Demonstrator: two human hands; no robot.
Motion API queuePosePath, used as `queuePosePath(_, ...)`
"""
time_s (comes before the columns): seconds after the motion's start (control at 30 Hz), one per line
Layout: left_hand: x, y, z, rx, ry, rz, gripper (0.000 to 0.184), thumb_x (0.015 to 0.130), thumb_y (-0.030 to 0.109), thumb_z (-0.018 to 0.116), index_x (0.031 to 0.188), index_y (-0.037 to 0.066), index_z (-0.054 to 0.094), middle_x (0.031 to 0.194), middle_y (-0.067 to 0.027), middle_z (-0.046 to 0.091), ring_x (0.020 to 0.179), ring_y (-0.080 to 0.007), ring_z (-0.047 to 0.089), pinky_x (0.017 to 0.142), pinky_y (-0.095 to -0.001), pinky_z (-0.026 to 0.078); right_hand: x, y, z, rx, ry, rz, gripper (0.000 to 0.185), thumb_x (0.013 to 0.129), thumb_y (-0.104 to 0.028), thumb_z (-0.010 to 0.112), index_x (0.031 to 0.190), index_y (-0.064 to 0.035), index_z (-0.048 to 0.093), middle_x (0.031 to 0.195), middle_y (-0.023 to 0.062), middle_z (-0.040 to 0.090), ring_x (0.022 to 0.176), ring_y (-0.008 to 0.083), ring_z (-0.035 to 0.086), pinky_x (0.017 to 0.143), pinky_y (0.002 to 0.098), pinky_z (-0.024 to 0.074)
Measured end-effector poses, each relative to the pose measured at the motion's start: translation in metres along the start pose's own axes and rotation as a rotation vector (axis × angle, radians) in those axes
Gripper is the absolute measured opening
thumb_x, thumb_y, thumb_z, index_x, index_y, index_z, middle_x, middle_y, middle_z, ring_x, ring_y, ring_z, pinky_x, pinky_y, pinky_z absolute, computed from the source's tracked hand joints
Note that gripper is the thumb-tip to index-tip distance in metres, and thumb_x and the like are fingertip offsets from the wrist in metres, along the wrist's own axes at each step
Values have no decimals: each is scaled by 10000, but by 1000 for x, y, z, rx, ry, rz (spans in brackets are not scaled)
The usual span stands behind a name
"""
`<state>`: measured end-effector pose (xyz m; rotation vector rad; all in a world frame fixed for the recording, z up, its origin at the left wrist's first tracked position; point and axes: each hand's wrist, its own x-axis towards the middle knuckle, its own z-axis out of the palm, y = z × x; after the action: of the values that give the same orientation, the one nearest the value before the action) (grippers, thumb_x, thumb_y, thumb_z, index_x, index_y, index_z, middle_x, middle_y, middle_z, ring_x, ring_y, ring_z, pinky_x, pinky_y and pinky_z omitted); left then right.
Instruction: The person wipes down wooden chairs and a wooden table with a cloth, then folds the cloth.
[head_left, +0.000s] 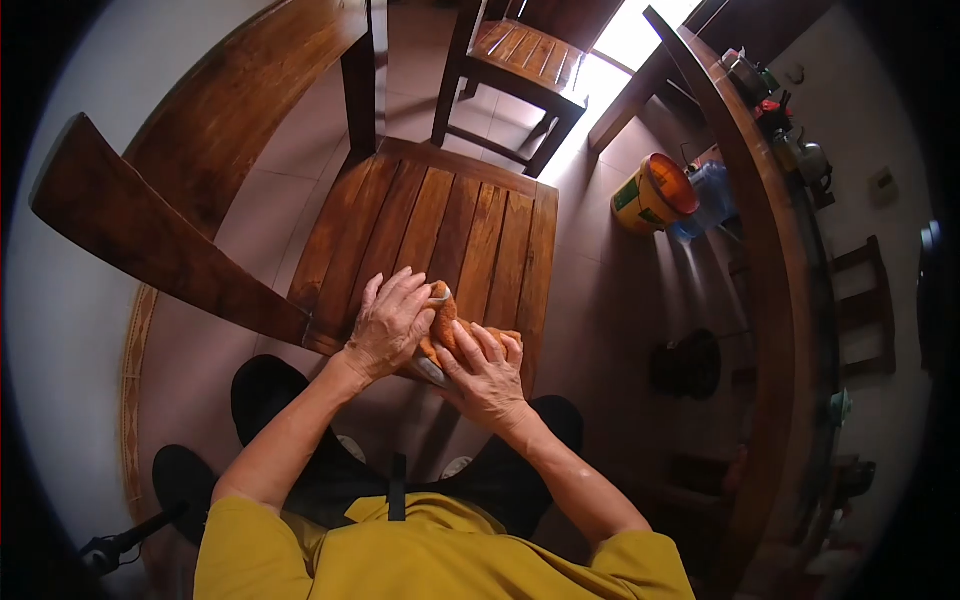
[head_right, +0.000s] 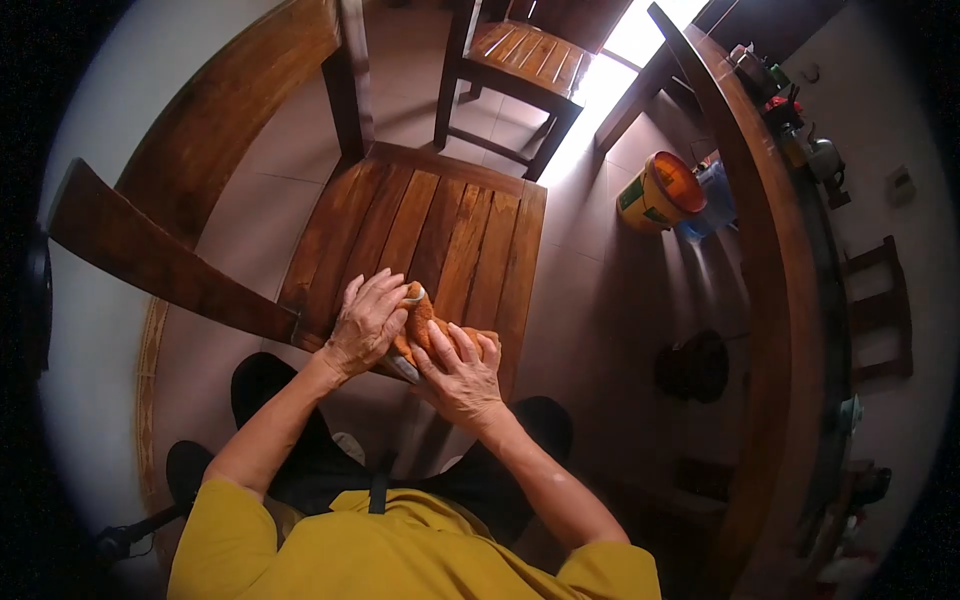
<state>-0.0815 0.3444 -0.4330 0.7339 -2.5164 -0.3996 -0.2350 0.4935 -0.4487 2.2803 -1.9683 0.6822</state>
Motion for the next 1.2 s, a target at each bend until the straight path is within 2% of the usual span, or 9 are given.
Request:
queuePosePath(0.13, 2, -16, -4, -18, 77, -10, 333, 953, 248, 518, 1169, 4, 586, 1277, -182, 550, 1283, -346, 456, 1077, -549, 271, -11, -12, -3, 82, 156, -226, 370, 699, -217, 670, 1068, -238, 680, 1280, 58, 580, 1097, 237, 555, 911, 427, 366)
queuePosePath(0.47, -22, -86, 32, 14, 74, 17, 407, 982, 406, 462, 1149, 89, 657, 1285, -131, 573, 1237, -293, 504, 1069, -509, 280, -95, -52, 137, 280, -238, -234, 398, 767, -155, 610, 1159, -218, 639, 1234, 70, 574, 1038, 268, 554, 927, 481, 373)
queuePosePath(0.63, -18, -71, 27, 87, 63, 26, 430, 992, 421, 447, 1168, 87, 652, 1291, -131, 575, 1227, -301, 517, 1057, -484, 310, -50, -42, 220, 94, 31, -210, 346, 810, -212, 633, 1154, -175, 612, 1144, 36, 589, 1003, 245, 594, 955, 444, 401)
queuePosePath(0.7, -15, -65, 26, 116, 57, 53, 439, 996, 428, 440, 1176, 87, 651, 1293, -131, 576, 1223, -304, 522, 1053, -474, 322, -28, -45, 239, 1663, -373, 527, 326, 918, -300, 597, 1210, -156, 590, 1309, 46, 531, 1152, 217, 543, 994, 409, 408)
queuePosePath(0.8, -10, -63, 25, 123, 51, 111, 453, 1002, 437, 431, 1187, 85, 648, 1297, -131, 577, 1216, -309, 530, 1045, -459, 340, -33, -47, 212, 1339, -258, 612, 430, 985, -411, 507, 1336, -163, 513, 1477, 59, 382, 1317, 214, 413, 1067, 401, 368)
queuePosePath(0.9, -19, -70, 33, 106, 33, 14, 471, 1009, 460, 400, 1206, 119, 659, 1338, -108, 551, 1210, -280, 535, 1076, -471, 315, -43, -63, 279, 759, -244, 643, 415, 994, -305, 543, 1363, -140, 447, 1373, 51, 469, 1244, 173, 473, 1066, 357, 379)
queuePosePath(1.1, -23, -66, 28, 151, 12, 6, 431, 1013, 433, 423, 1228, 138, 652, 1358, -77, 538, 1234, -250, 518, 1093, -438, 315, -97, -43, 396, 1013, 178, 483, 627, 916, -409, 648, 1421, -170, 363, 1439, 40, 399, 1298, 167, 419, 1111, 360, 344)
queuePosePath(1.13, -23, -68, 29, 111, 34, 9, 433, 1000, 455, 440, 1220, 150, 655, 1352, -77, 542, 1249, -245, 502, 1103, -458, 268, -50, -42, 268, 797, -351, 693, 607, 972, -477, 487, 1493, -237, 285, 1530, 26, 304, 1408, 211, 276, 1178, 400, 214)
queuePosePath(1.2, -25, -69, 28, 104, 59, 6, 437, 981, 475, 470, 1220, 158, 654, 1347, -83, 546, 1272, -245, 482, 1112, -476, 238, -64, -38, 283, 944, -191, 722, 610, 961, -455, 515, 1482, -218, 305, 1520, 26, 324, 1404, 208, 283, 1165, 397, 236)
